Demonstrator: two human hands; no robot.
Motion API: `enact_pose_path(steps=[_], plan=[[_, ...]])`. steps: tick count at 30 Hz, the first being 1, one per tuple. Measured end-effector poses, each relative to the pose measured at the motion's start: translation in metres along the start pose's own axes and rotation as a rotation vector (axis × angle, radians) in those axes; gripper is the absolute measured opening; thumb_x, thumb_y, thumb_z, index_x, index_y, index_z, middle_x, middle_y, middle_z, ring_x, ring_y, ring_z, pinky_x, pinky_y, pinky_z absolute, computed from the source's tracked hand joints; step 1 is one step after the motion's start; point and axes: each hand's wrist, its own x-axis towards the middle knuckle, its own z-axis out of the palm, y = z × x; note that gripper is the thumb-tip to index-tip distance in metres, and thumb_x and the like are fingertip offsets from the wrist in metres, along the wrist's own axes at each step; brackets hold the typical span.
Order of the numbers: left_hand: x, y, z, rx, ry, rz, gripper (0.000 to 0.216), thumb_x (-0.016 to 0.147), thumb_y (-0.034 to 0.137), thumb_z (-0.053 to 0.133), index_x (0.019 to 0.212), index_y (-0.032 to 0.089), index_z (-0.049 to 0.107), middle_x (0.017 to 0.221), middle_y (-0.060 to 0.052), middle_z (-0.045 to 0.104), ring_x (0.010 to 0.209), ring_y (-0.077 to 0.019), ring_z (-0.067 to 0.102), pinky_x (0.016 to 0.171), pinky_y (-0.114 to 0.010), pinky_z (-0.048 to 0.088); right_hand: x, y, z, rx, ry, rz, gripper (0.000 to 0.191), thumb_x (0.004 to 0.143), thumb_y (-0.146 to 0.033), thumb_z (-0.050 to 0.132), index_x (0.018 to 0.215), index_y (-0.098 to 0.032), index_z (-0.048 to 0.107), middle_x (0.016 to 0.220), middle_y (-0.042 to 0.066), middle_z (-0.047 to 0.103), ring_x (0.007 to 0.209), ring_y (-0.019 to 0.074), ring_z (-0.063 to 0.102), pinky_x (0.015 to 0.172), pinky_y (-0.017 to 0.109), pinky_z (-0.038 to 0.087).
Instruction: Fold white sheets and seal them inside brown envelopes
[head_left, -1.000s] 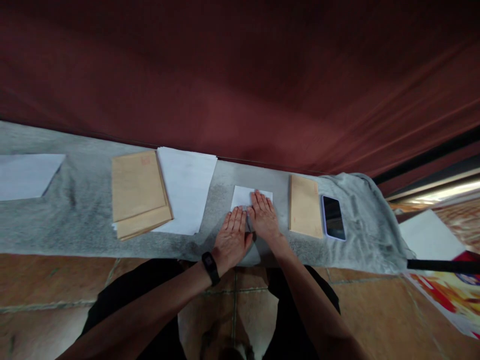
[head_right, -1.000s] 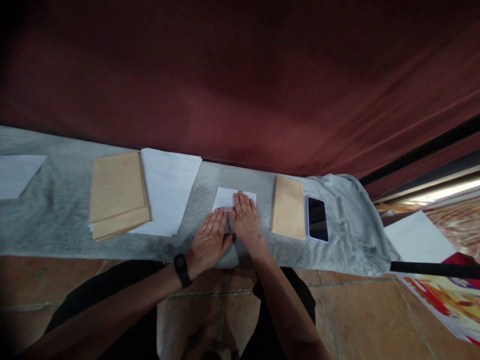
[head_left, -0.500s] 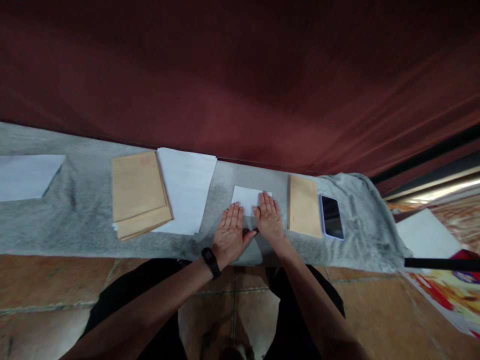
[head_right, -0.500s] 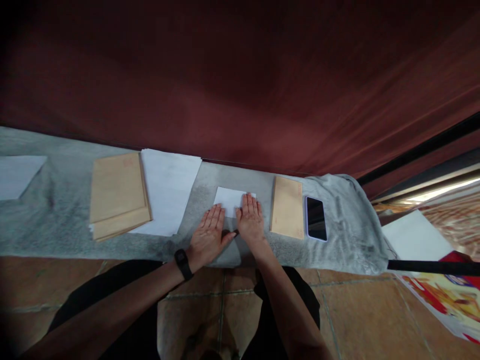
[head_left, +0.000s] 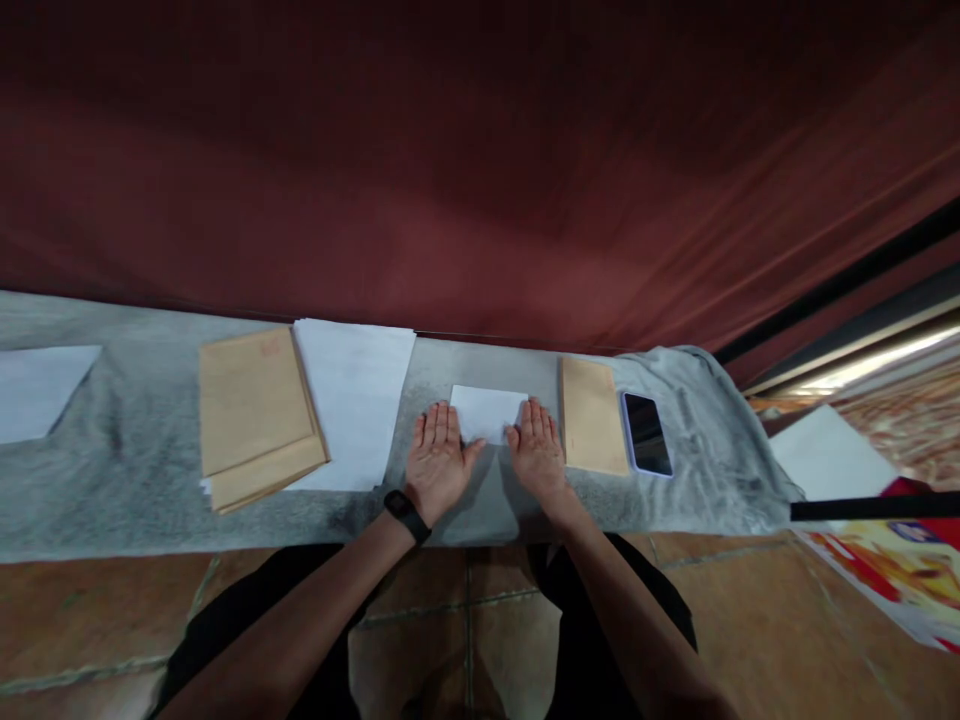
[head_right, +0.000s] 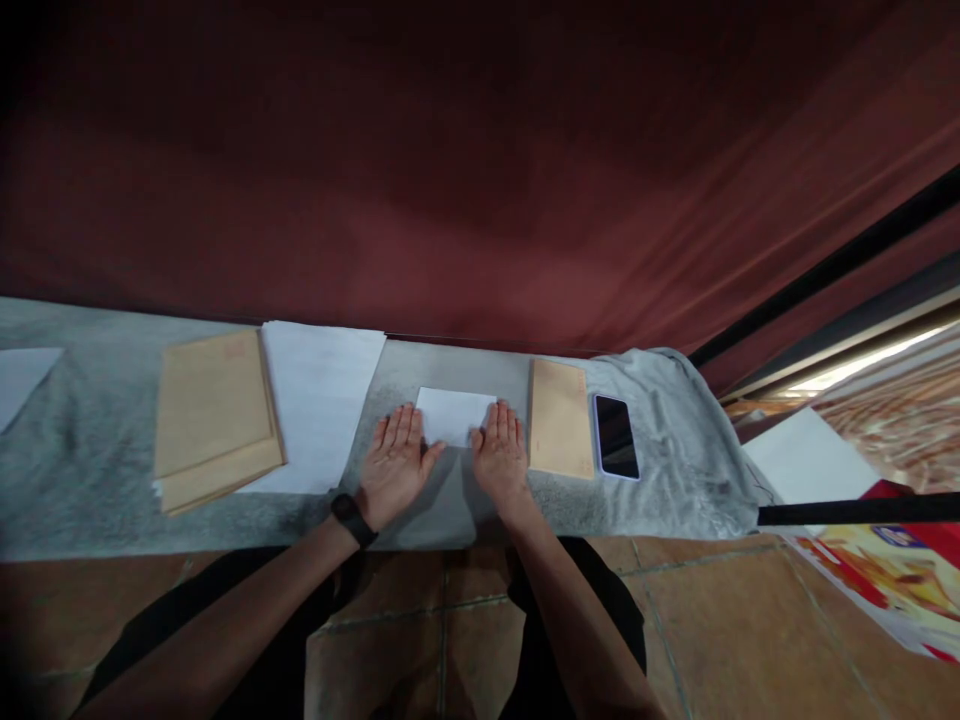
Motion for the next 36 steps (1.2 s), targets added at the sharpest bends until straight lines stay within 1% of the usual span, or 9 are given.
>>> enact_pose_path(steps=[4, 7, 9, 13, 19, 22, 26, 29, 36], plan=[[0.013, 0.010, 0.003, -0.038, 0.001, 0.071, 0.069, 0.104, 0.048, 0.028, 0.151, -0.001, 0.040, 0.158, -0.024, 0.041, 0.152, -0.0322, 0.031, 0.124, -0.053, 0.027, 0.002, -0.009, -0.005, 0.020, 0.011, 0.016, 0.057, 0.107, -0.030, 0.033, 0.155, 0.000, 0.036, 0.162, 0.024, 0.034, 0.152, 0.0317, 0.031, 0.121, 0.053, 0.031], [0.023, 0.016, 0.009, -0.093, -0.034, 0.194, 0.065, 0.105, 0.046, 0.026, 0.152, 0.004, 0.041, 0.158, -0.019, 0.043, 0.152, -0.0274, 0.033, 0.124, -0.049, 0.029, 0.008, -0.019, -0.007, 0.071, -0.051, -0.090, 0.055, 0.104, -0.022, 0.033, 0.157, -0.009, 0.036, 0.163, 0.017, 0.034, 0.153, 0.0277, 0.030, 0.122, 0.053, 0.030], [0.030, 0.017, 0.014, -0.108, -0.055, 0.233, 0.064, 0.105, 0.047, 0.025, 0.152, 0.006, 0.042, 0.157, -0.019, 0.046, 0.151, -0.0261, 0.036, 0.124, -0.048, 0.031, 0.012, -0.026, -0.006, 0.094, -0.111, -0.161, 0.056, 0.101, -0.017, 0.035, 0.157, -0.012, 0.037, 0.163, 0.016, 0.037, 0.153, 0.0258, 0.031, 0.123, 0.051, 0.030], [0.043, 0.015, 0.023, -0.079, -0.089, 0.195, 0.066, 0.105, 0.049, 0.026, 0.151, 0.006, 0.044, 0.156, -0.019, 0.046, 0.150, -0.0272, 0.038, 0.123, -0.047, 0.032, 0.015, -0.031, -0.002, 0.088, -0.160, -0.198, 0.058, 0.098, -0.013, 0.039, 0.156, -0.009, 0.037, 0.161, 0.017, 0.039, 0.151, 0.0262, 0.034, 0.124, 0.050, 0.030], [0.048, 0.010, 0.032, -0.036, -0.051, 0.150, 0.070, 0.103, 0.051, 0.027, 0.154, 0.006, 0.039, 0.159, -0.021, 0.041, 0.152, -0.0291, 0.033, 0.123, -0.050, 0.030, 0.013, -0.033, 0.000, 0.084, -0.123, -0.106, 0.054, 0.102, -0.015, 0.033, 0.155, -0.006, 0.039, 0.160, 0.019, 0.040, 0.151, 0.0276, 0.035, 0.122, 0.050, 0.030], [0.048, 0.007, 0.032, -0.014, -0.037, 0.120, 0.071, 0.103, 0.051, 0.027, 0.154, 0.003, 0.039, 0.160, -0.022, 0.040, 0.152, -0.0300, 0.033, 0.123, -0.051, 0.029, 0.012, -0.032, -0.001, 0.066, -0.085, -0.056, 0.052, 0.104, -0.021, 0.034, 0.153, -0.003, 0.041, 0.160, 0.020, 0.040, 0.150, 0.0294, 0.036, 0.122, 0.051, 0.029], [0.047, 0.001, 0.025, 0.025, -0.056, 0.093, 0.071, 0.103, 0.051, 0.029, 0.152, 0.001, 0.040, 0.161, -0.023, 0.037, 0.153, -0.0299, 0.031, 0.124, -0.047, 0.028, 0.011, -0.027, -0.001, 0.059, -0.058, -0.046, 0.054, 0.107, -0.031, 0.034, 0.154, -0.005, 0.040, 0.160, 0.019, 0.040, 0.150, 0.0292, 0.036, 0.122, 0.049, 0.028], [0.045, -0.005, 0.023, 0.042, -0.050, 0.087, 0.073, 0.103, 0.051, 0.029, 0.152, -0.002, 0.039, 0.161, -0.024, 0.036, 0.153, -0.0317, 0.031, 0.124, -0.048, 0.027, 0.011, -0.023, -0.002, 0.049, -0.058, -0.023, 0.058, 0.108, -0.038, 0.035, 0.155, -0.005, 0.038, 0.159, 0.020, 0.040, 0.150, 0.0305, 0.036, 0.122, 0.050, 0.029], [0.039, -0.015, 0.022, 0.054, -0.019, 0.095, 0.069, 0.104, 0.048, 0.027, 0.154, 0.002, 0.037, 0.160, -0.022, 0.038, 0.152, -0.0313, 0.032, 0.124, -0.050, 0.027, 0.005, -0.008, -0.001, 0.005, -0.017, -0.014, 0.060, 0.108, -0.040, 0.038, 0.156, -0.003, 0.037, 0.159, 0.023, 0.039, 0.148, 0.0312, 0.038, 0.121, 0.051, 0.031]])
